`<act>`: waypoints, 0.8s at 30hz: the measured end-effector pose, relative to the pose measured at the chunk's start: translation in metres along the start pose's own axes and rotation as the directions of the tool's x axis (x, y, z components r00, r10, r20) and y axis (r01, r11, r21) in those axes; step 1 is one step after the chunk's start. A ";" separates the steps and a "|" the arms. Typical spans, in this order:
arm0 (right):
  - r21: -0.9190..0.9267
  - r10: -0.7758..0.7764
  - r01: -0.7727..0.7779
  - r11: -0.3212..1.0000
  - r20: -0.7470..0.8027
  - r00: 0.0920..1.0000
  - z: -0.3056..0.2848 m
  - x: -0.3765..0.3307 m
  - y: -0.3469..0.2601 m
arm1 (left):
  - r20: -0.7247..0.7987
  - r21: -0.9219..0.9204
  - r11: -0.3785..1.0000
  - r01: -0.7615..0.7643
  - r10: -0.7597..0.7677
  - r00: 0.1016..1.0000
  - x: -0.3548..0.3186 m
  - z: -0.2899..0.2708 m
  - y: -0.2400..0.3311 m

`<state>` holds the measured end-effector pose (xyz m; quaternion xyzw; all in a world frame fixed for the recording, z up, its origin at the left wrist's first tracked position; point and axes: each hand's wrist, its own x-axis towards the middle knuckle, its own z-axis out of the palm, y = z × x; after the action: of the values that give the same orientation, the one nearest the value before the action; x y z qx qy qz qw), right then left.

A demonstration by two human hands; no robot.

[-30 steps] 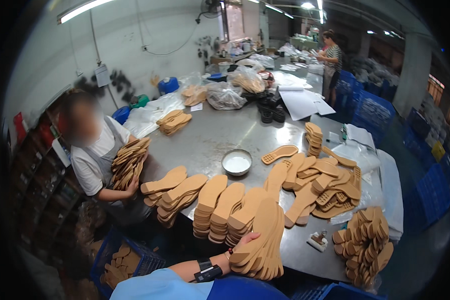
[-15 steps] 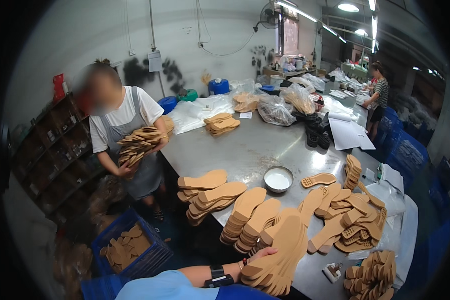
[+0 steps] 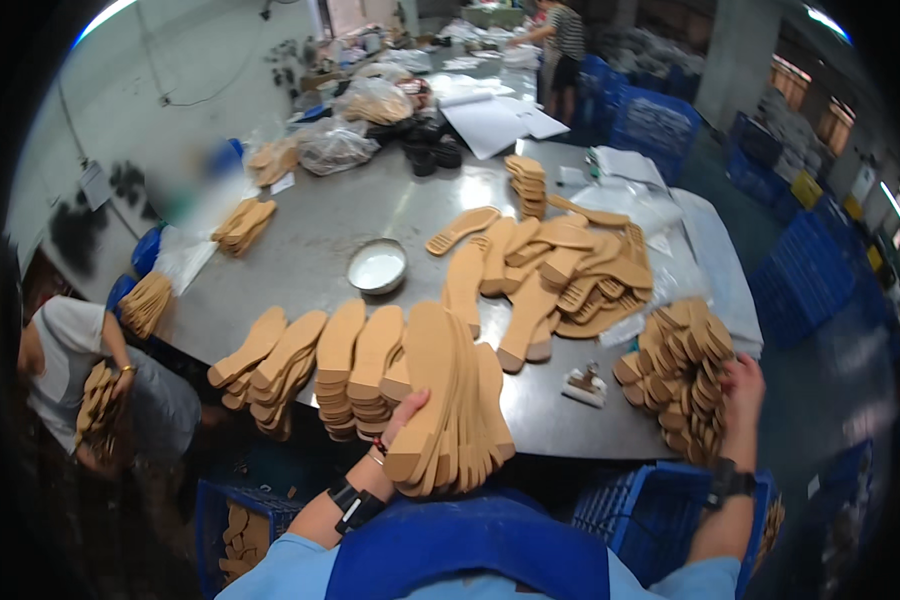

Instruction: Applying adhesive with a brush to shoe sole components and packing finished pieces into plastic bags.

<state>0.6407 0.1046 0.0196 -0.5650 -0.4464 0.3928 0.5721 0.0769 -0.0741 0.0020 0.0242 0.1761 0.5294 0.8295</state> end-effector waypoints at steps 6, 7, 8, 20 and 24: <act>-0.698 -0.062 0.320 0.640 0.368 0.928 0.211 -0.030 0.067 | -0.098 0.258 0.957 0.131 -0.109 0.989 0.031 0.007 -0.018; -0.702 -0.133 0.347 0.621 0.342 0.930 0.226 -0.038 0.074 | -0.105 0.372 0.925 0.083 -0.047 0.993 0.037 0.004 -0.025; -0.727 -0.037 0.305 0.616 0.360 0.932 0.236 -0.043 0.082 | -0.080 0.472 0.882 0.018 0.023 0.997 0.041 0.000 -0.033; -0.087 -0.234 0.294 0.952 0.415 0.879 0.304 -0.138 0.054 | -0.230 0.530 0.845 0.066 0.068 0.971 0.044 -0.048 -0.057; -0.170 -0.299 0.636 0.753 0.772 0.561 0.358 -0.161 0.035 | -0.348 0.553 0.815 0.172 0.039 0.937 0.046 -0.053 -0.058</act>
<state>0.2540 0.0583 -0.0390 -0.3382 -0.8408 0.2963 0.3015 0.1280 -0.0665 -0.0730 0.1745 0.4703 0.4175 0.7576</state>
